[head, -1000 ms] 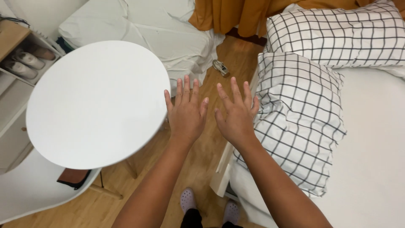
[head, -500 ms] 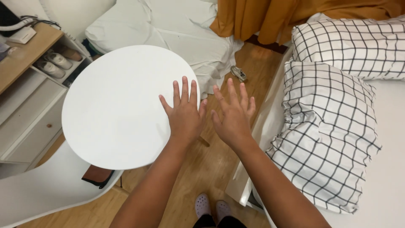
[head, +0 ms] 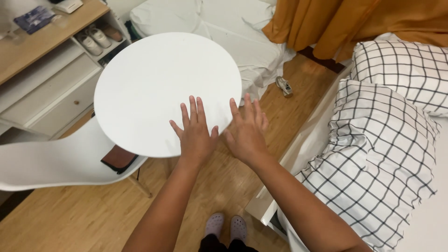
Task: The person inserts a pillow into a white pillowcase with a black grid pattern while sitting on a chair. They adjust the fabric and corners to fit the pillow, then place the finished pillow on a nearby bed.
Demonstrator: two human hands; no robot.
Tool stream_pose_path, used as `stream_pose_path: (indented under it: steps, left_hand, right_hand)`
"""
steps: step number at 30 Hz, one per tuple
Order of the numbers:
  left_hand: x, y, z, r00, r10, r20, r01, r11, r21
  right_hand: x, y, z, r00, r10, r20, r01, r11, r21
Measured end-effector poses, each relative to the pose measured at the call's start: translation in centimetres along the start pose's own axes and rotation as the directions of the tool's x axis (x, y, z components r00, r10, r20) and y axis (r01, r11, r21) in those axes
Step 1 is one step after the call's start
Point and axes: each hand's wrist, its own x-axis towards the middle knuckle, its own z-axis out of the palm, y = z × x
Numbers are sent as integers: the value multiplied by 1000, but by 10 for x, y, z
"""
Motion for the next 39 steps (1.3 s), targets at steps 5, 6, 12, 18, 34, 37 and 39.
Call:
stream_pose_path:
  steps: [5, 6, 12, 18, 34, 37, 39]
  left_hand:
    - [-4, -39, 16, 995, -95, 30, 96, 995, -1]
    - [-5, -48, 20, 992, -122, 36, 122, 993, -5]
    - [-8, -108, 35, 965, -206, 162, 208, 978, 8]
    - [6, -166, 48, 895, -281, 347, 264, 960, 96]
    - [10, -207, 58, 907, -175, 384, 171, 984, 44]
    - [11, -208, 59, 902, -172, 396, 145, 985, 96]
    - [11, -210, 64, 909, -158, 385, 110, 983, 144]
  right_hand:
    - [-2, -3, 34, 994, -107, 29, 108, 994, -18]
    - [-2, -3, 42, 990, -141, 21, 141, 990, -15]
    - [9, -6, 100, 991, -96, 88, 97, 995, -7]
    - [35, -20, 155, 991, 59, 123, -56, 998, -28]
    - [32, -19, 202, 881, 289, 375, -211, 949, -236]
    - [33, -26, 189, 850, 282, 444, -167, 945, -282]
    - [30, -34, 177, 828, 275, 489, -135, 943, -303]
